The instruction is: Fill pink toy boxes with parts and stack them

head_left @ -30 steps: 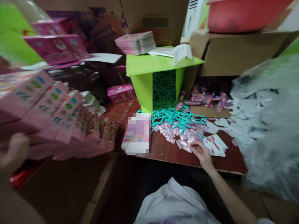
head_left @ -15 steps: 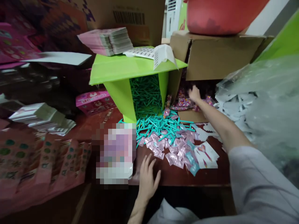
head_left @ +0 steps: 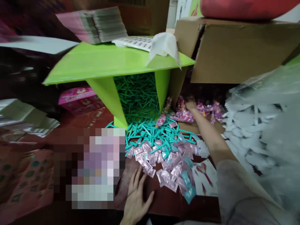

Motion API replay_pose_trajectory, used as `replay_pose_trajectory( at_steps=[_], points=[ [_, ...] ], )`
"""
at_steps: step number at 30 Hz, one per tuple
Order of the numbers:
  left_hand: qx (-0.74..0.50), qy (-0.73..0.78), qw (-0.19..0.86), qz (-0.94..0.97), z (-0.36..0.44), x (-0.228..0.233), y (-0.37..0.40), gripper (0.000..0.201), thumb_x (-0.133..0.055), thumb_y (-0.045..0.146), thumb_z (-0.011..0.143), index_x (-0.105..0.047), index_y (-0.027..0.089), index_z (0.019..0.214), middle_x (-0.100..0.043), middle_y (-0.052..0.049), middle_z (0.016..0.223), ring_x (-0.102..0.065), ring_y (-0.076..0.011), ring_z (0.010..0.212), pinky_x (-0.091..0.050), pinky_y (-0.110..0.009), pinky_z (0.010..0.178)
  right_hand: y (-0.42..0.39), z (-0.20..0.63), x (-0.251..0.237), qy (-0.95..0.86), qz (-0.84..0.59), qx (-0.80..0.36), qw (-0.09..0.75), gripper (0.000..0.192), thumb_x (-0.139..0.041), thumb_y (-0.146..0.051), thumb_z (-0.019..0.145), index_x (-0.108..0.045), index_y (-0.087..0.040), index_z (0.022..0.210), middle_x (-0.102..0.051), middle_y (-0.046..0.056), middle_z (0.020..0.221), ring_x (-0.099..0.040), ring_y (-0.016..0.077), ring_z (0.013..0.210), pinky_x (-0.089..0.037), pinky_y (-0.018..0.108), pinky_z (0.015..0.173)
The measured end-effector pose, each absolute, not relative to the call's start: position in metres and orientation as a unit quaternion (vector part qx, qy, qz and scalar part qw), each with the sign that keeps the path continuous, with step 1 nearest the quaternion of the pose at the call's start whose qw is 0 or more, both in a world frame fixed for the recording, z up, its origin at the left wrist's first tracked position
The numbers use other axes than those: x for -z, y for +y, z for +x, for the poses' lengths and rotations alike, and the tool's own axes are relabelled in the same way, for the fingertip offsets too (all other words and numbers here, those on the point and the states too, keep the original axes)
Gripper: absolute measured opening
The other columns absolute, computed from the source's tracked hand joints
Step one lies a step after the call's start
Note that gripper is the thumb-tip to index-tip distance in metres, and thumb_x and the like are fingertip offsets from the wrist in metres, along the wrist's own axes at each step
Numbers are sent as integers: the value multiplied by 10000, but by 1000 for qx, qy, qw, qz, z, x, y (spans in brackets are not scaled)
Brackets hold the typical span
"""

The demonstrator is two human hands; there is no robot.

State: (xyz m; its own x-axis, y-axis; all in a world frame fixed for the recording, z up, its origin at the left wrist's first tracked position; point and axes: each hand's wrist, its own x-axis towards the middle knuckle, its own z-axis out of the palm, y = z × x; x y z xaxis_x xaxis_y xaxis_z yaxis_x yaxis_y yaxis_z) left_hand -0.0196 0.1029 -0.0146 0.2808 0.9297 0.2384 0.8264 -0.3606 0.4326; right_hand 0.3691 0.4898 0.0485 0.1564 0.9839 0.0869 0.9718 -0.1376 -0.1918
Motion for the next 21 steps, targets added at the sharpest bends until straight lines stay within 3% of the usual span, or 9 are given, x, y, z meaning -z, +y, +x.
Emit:
replay_pose_trajectory(
  at_steps=[4,10,14,17,21],
  points=[
    [-234,544,121,797,-16,10,106,611,-584,336,816,-354,218,1370,-294,-144,1496,-275,-340,1376,-379,-564,1043,439,368,-35,-667,-738,-23,98,414,-327,-354,960,-586,-162,1219,-594,114,1239,-470,266,1143,-346,359,962],
    [-245,533,133,799,-16,10,104,554,-571,351,831,-396,200,1333,-307,-143,1482,-263,-331,1375,-327,-560,1078,392,378,-54,-705,-702,-30,99,375,-368,-331,936,-649,-135,1086,-615,134,1152,-522,238,1044,-374,316,909],
    [-244,535,130,798,-15,11,104,587,-577,378,823,-395,192,1349,-292,-145,1491,-251,-333,1382,-317,-550,1085,408,424,-87,-622,-767,91,127,476,-399,-405,910,-563,-81,1218,-502,214,1287,-429,322,1191,-330,427,971],
    [-234,546,128,794,-14,9,104,625,-570,391,825,-368,192,1382,-248,-141,1518,-220,-333,1398,-307,-544,1092,427,459,-96,-499,-862,75,48,591,-417,-485,878,-539,-35,1241,-484,284,1286,-414,404,1215,-315,532,953],
    [-223,556,125,791,-13,8,104,624,-554,397,838,-356,190,1392,-240,-139,1523,-202,-325,1404,-307,-536,1094,434,469,-81,-498,-867,-4,-32,604,-371,-522,879,-576,-55,1204,-578,253,1186,-524,361,1135,-302,513,974]
  ],
)
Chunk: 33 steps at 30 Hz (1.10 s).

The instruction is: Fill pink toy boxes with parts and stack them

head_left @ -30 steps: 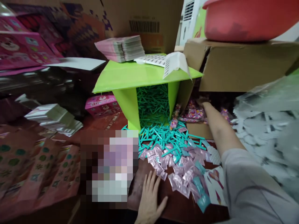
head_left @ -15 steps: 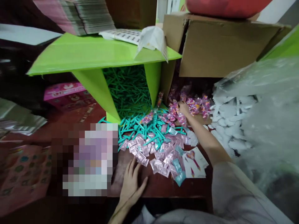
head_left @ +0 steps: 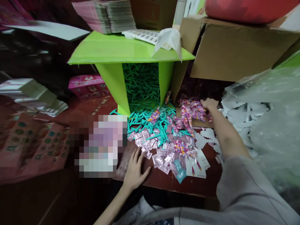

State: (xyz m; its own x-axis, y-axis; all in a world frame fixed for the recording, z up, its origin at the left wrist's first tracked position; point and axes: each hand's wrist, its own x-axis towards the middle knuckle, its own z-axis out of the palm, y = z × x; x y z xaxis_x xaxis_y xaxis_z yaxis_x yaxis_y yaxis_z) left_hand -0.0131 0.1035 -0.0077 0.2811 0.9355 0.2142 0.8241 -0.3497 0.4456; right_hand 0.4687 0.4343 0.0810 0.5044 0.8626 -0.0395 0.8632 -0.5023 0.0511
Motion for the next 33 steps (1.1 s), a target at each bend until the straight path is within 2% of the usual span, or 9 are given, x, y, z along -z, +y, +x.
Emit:
replay_pose_trajectory(
  at_steps=[5,10,15,18,20,24,28,30,33],
  points=[
    [-232,557,119,788,-14,10,104,598,-555,402,838,-383,177,1365,-295,-142,1496,-230,-318,1390,-306,-528,1099,404,451,-65,571,818,-70,24,580,-310,-472,913,-540,-25,1202,-629,248,1089,-565,312,1084,-126,508,1069],
    [-247,548,117,791,-14,13,106,581,-561,407,831,-414,165,1338,-327,-152,1477,-264,-324,1373,-314,-531,1093,367,436,-68,592,798,-108,21,566,-260,-404,937,-512,20,1215,-646,253,1008,-576,298,1038,-64,486,1083],
    [-284,523,101,797,-16,8,96,402,-494,320,873,-502,179,1249,-452,-145,1391,-384,-290,1320,-369,-487,1060,334,424,-74,580,809,-84,54,570,-295,-437,927,-618,10,1074,-634,263,978,-551,340,1036,-121,540,1044],
    [-323,574,43,751,-31,-11,96,304,-472,287,878,-572,182,1145,-540,-141,1295,-460,-274,1261,-380,-455,1043,315,422,-77,559,815,-151,23,548,-434,-493,865,-654,-28,1053,-535,311,1147,-428,404,1162,-161,575,1009],
    [-340,666,-15,664,-49,-29,105,360,-504,347,857,-564,154,1155,-508,-167,1318,-423,-304,1285,-349,-470,1055,303,417,-82,575,787,-222,-40,457,-519,-435,824,-661,-79,1072,-457,291,1246,-331,406,1231,-149,576,1019],
    [-260,823,-47,503,-103,-53,142,825,-585,616,715,-430,73,1317,-290,-269,1459,-220,-477,1352,-246,-615,1037,266,374,-99,634,691,-262,-227,333,-532,-359,810,-668,-151,1030,-440,186,1268,-325,340,1231,-220,499,1046],
    [-197,887,30,418,-151,-47,174,931,-484,663,759,-307,-11,1377,-441,-326,1308,-439,-455,1194,-342,-572,951,200,279,-96,677,615,-137,-380,283,-501,-394,847,-641,-173,954,-532,136,1141,-457,267,1134,-333,436,1011],
    [-179,887,27,425,-160,-39,177,882,-468,658,771,-354,-5,1343,-503,-300,1221,-485,-425,1125,-365,-541,920,167,218,-77,709,565,-6,-421,241,-500,-382,851,-616,-192,944,-576,103,1043,-511,245,1068,-375,433,985],
    [-168,889,-5,425,-151,-27,165,764,-433,660,792,-482,18,1204,-511,-269,1157,-476,-410,1096,-372,-517,891,136,128,-38,699,540,193,-428,305,-516,-364,837,-573,-179,1072,-580,125,1093,-537,257,1056,-437,429,928]
  ],
)
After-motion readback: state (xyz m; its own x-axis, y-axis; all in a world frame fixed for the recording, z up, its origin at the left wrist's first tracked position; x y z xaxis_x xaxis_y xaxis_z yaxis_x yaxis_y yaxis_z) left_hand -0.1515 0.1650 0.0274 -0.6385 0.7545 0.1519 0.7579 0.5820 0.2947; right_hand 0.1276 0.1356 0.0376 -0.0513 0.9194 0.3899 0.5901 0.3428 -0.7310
